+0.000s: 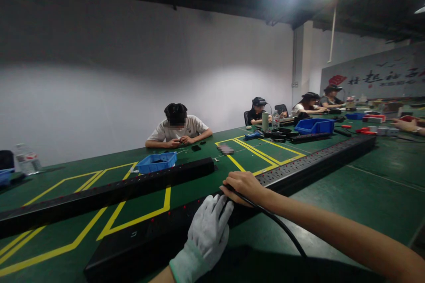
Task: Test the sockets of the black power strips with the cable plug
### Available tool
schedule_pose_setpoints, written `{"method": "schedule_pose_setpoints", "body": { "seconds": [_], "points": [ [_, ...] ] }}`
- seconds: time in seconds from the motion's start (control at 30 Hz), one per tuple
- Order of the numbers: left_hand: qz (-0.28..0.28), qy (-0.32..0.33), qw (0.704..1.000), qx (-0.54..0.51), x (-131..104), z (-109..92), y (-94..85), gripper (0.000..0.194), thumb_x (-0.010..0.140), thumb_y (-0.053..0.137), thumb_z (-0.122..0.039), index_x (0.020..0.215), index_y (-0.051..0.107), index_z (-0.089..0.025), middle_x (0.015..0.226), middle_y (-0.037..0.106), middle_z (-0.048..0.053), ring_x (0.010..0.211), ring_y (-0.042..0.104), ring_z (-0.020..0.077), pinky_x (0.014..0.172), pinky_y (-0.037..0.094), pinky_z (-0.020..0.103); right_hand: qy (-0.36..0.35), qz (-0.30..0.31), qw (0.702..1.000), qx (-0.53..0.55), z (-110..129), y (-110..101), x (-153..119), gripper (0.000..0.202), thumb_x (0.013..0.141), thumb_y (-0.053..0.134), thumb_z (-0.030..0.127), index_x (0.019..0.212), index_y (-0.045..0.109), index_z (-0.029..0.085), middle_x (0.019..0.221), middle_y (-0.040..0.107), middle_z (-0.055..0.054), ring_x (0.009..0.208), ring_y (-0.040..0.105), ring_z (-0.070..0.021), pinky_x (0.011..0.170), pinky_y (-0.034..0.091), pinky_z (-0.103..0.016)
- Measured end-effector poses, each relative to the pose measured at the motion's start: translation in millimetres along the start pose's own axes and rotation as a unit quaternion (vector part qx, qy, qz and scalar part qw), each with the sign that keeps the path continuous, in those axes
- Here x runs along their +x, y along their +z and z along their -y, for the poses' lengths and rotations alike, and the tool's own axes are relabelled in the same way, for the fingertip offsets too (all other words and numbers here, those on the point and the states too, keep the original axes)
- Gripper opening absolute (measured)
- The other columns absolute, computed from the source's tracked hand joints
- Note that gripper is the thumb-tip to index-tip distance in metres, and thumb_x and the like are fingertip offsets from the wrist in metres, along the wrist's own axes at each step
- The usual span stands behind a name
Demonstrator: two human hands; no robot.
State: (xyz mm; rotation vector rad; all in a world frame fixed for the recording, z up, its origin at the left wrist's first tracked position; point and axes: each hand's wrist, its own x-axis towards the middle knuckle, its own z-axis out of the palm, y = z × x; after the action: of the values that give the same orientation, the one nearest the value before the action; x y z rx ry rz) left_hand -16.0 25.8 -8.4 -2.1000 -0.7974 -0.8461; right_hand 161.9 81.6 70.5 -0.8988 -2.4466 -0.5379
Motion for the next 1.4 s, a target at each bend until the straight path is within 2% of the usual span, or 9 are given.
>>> {"method": "schedule_pose_setpoints", "body": {
  "seconds": [0.1,0.17,0.4,0.57,0.73,1.13,1.4],
  "points": [
    [-0.020,0.020,0.998,0.055,1.8,-4.1,0.3,0.038,0.078,0.047,-0.012,0.114,0.057,-0.013,0.114,0.057,0.017,0.109,0.052,0.0327,0.085,0.048,0.048,-0.006,-0.071,0.997,-0.016,9.7,13.7,-15.0,0.029,0.091,0.038,0.026,0.094,0.062,0.012,0.077,0.061,-0.007,0.070,0.057,-0.0159,0.062,0.042,-0.025],
    [-0.019,0.017,0.996,0.083,3.0,-6.5,-0.5,0.038,0.076,0.048,-0.009,0.112,0.058,-0.012,0.111,0.058,0.018,0.106,0.053,0.0322,0.084,0.049,0.048,-0.017,-0.095,0.995,-0.005,11.7,18.6,-26.7,0.029,0.091,0.037,0.025,0.105,0.058,0.010,0.083,0.061,-0.008,0.075,0.058,-0.0165,0.065,0.044,-0.026],
    [0.012,0.013,0.999,0.050,1.2,-5.7,-4.0,0.037,0.078,0.047,-0.012,0.113,0.059,-0.014,0.117,0.056,0.016,0.111,0.051,0.0312,0.089,0.047,0.047,0.017,-0.084,0.995,0.048,11.3,32.7,-56.4,0.047,0.087,0.042,0.025,0.131,0.036,0.011,0.105,0.057,-0.012,0.084,0.059,-0.0172,0.071,0.051,-0.027],
    [0.013,-0.004,1.000,0.008,-3.2,-4.1,-0.9,0.037,0.080,0.048,-0.017,0.115,0.058,-0.017,0.124,0.052,0.014,0.116,0.047,0.0303,0.094,0.044,0.047,0.045,-0.083,0.993,0.074,12.7,46.5,-62.6,0.057,0.079,0.044,0.019,0.134,0.030,0.013,0.116,0.050,-0.014,0.100,0.055,-0.0209,0.083,0.050,-0.033],
    [-0.001,-0.005,1.000,-0.003,-1.2,-3.1,-2.2,0.038,0.081,0.048,-0.019,0.117,0.057,-0.017,0.124,0.052,0.013,0.118,0.046,0.0296,0.095,0.043,0.046,0.041,-0.073,0.992,0.093,11.1,43.2,-64.2,0.060,0.077,0.043,0.016,0.135,0.027,0.015,0.117,0.049,-0.013,0.100,0.054,-0.0199,0.084,0.050,-0.033],
    [0.017,0.000,1.000,0.005,-0.3,-2.2,-5.2,0.038,0.082,0.047,-0.020,0.118,0.056,-0.017,0.124,0.052,0.013,0.117,0.046,0.0290,0.094,0.043,0.046,0.030,-0.066,0.992,0.104,10.7,36.2,-62.4,0.059,0.077,0.043,0.015,0.134,0.028,0.015,0.117,0.048,-0.014,0.101,0.055,-0.0198,0.085,0.050,-0.032],
    [0.000,0.006,1.000,0.011,4.3,-1.9,-6.5,0.036,0.082,0.043,-0.017,0.114,0.059,-0.016,0.119,0.055,0.013,0.114,0.049,0.0283,0.091,0.046,0.045,0.026,-0.057,0.994,0.094,9.8,33.4,-61.4,0.058,0.079,0.043,0.016,0.135,0.028,0.016,0.116,0.049,-0.013,0.098,0.056,-0.0193,0.083,0.049,-0.031]
  ]
}}
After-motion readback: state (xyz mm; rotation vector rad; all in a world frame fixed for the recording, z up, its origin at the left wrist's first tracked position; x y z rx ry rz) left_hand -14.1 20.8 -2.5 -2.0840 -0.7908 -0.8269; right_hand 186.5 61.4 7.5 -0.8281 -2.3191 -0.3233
